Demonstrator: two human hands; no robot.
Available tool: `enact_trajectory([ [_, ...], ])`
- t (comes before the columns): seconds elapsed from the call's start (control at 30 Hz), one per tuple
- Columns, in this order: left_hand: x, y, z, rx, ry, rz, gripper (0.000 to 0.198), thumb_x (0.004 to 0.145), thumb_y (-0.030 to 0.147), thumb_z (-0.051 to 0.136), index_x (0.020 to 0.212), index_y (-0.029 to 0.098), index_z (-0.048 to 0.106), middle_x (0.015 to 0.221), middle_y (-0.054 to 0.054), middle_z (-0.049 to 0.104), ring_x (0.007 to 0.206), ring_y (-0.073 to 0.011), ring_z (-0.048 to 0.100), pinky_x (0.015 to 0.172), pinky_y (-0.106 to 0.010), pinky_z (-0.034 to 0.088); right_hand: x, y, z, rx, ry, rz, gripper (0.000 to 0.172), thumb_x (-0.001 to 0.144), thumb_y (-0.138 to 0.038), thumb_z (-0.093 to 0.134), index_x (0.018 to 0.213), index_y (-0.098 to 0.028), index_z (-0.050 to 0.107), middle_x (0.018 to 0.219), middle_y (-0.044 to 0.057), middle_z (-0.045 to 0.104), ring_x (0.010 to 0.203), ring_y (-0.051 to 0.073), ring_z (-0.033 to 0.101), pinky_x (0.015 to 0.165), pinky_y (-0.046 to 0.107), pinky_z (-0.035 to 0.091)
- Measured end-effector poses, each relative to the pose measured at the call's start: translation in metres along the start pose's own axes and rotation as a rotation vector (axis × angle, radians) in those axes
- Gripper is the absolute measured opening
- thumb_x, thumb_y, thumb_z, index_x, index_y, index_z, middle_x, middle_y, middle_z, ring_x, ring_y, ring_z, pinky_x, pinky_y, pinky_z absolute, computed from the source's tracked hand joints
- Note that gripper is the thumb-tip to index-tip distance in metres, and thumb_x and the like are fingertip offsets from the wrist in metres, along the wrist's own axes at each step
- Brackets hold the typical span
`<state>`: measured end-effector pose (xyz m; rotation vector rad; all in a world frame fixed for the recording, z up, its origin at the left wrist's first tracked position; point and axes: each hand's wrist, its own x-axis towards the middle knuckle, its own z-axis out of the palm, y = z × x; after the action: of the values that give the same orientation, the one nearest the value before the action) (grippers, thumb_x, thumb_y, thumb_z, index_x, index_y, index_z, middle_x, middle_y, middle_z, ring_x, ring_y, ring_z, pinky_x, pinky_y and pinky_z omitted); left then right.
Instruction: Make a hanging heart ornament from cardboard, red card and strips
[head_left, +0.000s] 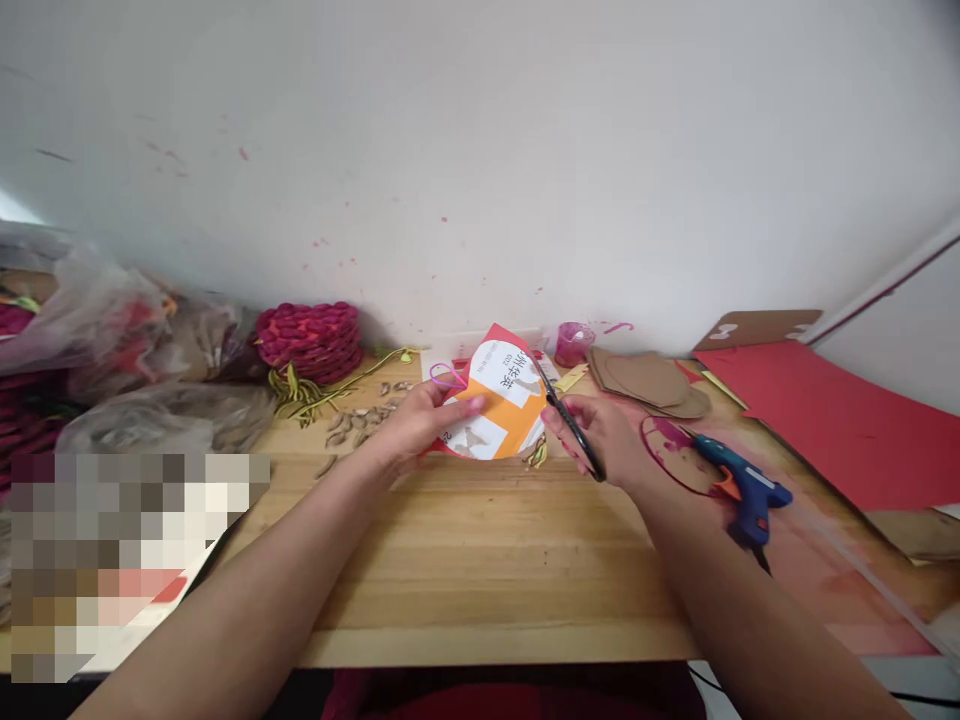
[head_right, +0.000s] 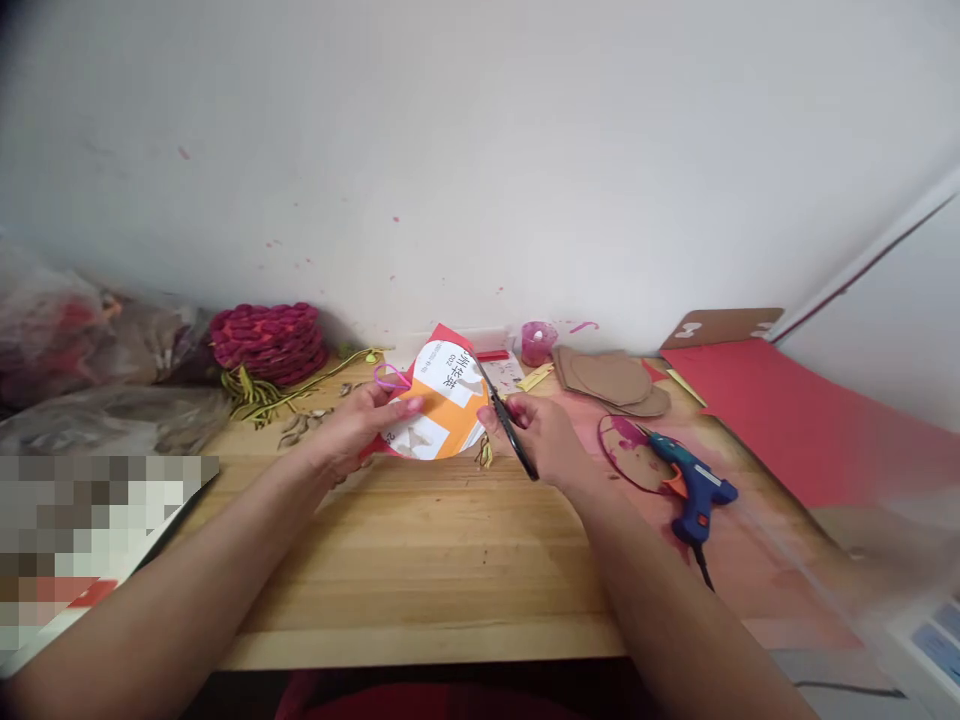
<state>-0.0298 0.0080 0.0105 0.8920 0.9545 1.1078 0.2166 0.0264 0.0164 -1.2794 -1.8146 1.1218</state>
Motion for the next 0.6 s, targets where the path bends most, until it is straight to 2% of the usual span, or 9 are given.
enact_trajectory([
  [0.07, 0.001, 0.001, -0.002, -0.134, 0.045, 0.021, 0.053, 0.069, 0.043, 0.09, 0.11, 0.014, 0.073, 0.106, -0.014, 0.078, 0.083, -0.0247, 0.075, 0.067, -0.031, 0.062, 0.001, 0.001, 0.0, 0.035, 0.033, 0.025, 0.055, 0.077, -0.067, 0.073, 0.064, -0.023, 0.044, 0.05, -0.006, 0.043, 0.039, 0.008, 0.037, 0.038, 0.025, 0.026],
  [0.13, 0.0, 0.001, -0.003, -0.246, 0.043, 0.034, 0.06, 0.075, 0.056, 0.083, 0.117, 0.014, 0.072, 0.113, -0.015, 0.077, 0.097, -0.0293, 0.075, 0.07, -0.033, 0.063, 0.002, 0.002, 0.0, 0.128, 0.045, 0.05, 0.053, 0.078, -0.067, 0.072, 0.066, -0.023, 0.045, 0.05, -0.007, 0.044, 0.037, 0.008, 0.038, 0.037, 0.024, 0.027],
  [0.2, -0.002, -0.001, 0.0, -0.318, -0.033, 0.067, 0.071, 0.076, 0.069, 0.075, 0.119, 0.013, 0.072, 0.12, -0.018, 0.074, 0.11, -0.0347, 0.071, 0.076, -0.036, 0.064, 0.003, 0.003, 0.0, 0.227, 0.05, 0.084, 0.053, 0.079, -0.066, 0.072, 0.066, -0.022, 0.044, 0.05, -0.007, 0.044, 0.035, 0.008, 0.039, 0.035, 0.023, 0.028],
  [0.3, -0.007, -0.009, 0.011, -0.335, -0.144, 0.179, 0.081, 0.071, 0.079, 0.072, 0.125, 0.018, 0.07, 0.136, -0.016, 0.067, 0.123, -0.0361, 0.064, 0.088, -0.04, 0.064, 0.005, 0.004, 0.002, 0.316, 0.057, 0.111, 0.054, 0.081, -0.065, 0.07, 0.063, -0.022, 0.043, 0.048, -0.006, 0.045, 0.033, 0.008, 0.041, 0.033, 0.022, 0.028],
  [0.37, -0.012, -0.016, 0.02, -0.284, -0.171, 0.242, 0.077, 0.068, 0.068, 0.083, 0.129, 0.024, 0.068, 0.138, -0.013, 0.066, 0.125, -0.0354, 0.063, 0.092, -0.042, 0.063, 0.005, 0.005, 0.005, 0.348, 0.055, 0.097, 0.054, 0.083, -0.063, 0.069, 0.062, -0.022, 0.042, 0.049, -0.006, 0.045, 0.033, 0.007, 0.041, 0.033, 0.021, 0.029],
  [0.4, -0.013, -0.019, 0.024, -0.25, -0.153, 0.251, 0.073, 0.068, 0.056, 0.089, 0.131, 0.025, 0.066, 0.136, -0.012, 0.068, 0.123, -0.0339, 0.065, 0.092, -0.042, 0.063, 0.005, 0.006, 0.007, 0.361, 0.048, 0.085, 0.054, 0.083, -0.063, 0.069, 0.062, -0.021, 0.043, 0.049, -0.006, 0.046, 0.033, 0.007, 0.041, 0.033, 0.021, 0.03],
  [0.43, -0.015, -0.022, 0.028, -0.22, -0.102, 0.242, 0.069, 0.071, 0.044, 0.09, 0.133, 0.027, 0.064, 0.133, -0.011, 0.069, 0.119, -0.0314, 0.067, 0.09, -0.04, 0.064, 0.005, 0.007, 0.009, 0.371, 0.037, 0.074, 0.053, 0.083, -0.063, 0.069, 0.063, -0.021, 0.043, 0.05, -0.006, 0.046, 0.034, 0.007, 0.042, 0.033, 0.021, 0.031],
  [0.5, -0.015, -0.027, 0.034, -0.2, 0.009, 0.234, 0.065, 0.077, 0.031, 0.088, 0.136, 0.027, 0.061, 0.131, -0.01, 0.07, 0.11, -0.0271, 0.071, 0.078, -0.034, 0.067, 0.004, 0.009, 0.014, 0.387, 0.004, 0.045, 0.052, 0.083, -0.063, 0.07, 0.064, -0.021, 0.045, 0.051, -0.007, 0.047, 0.035, 0.007, 0.043, 0.034, 0.021, 0.032],
  [0.6, -0.013, -0.027, 0.037, -0.23, 0.089, 0.226, 0.062, 0.079, 0.025, 0.085, 0.136, 0.025, 0.061, 0.129, -0.009, 0.071, 0.098, -0.0234, 0.074, 0.067, -0.028, 0.067, 0.002, 0.011, 0.017, 0.367, -0.017, -0.005, 0.053, 0.083, -0.066, 0.07, 0.067, -0.021, 0.047, 0.051, -0.006, 0.048, 0.037, 0.008, 0.044, 0.036, 0.021, 0.033],
])
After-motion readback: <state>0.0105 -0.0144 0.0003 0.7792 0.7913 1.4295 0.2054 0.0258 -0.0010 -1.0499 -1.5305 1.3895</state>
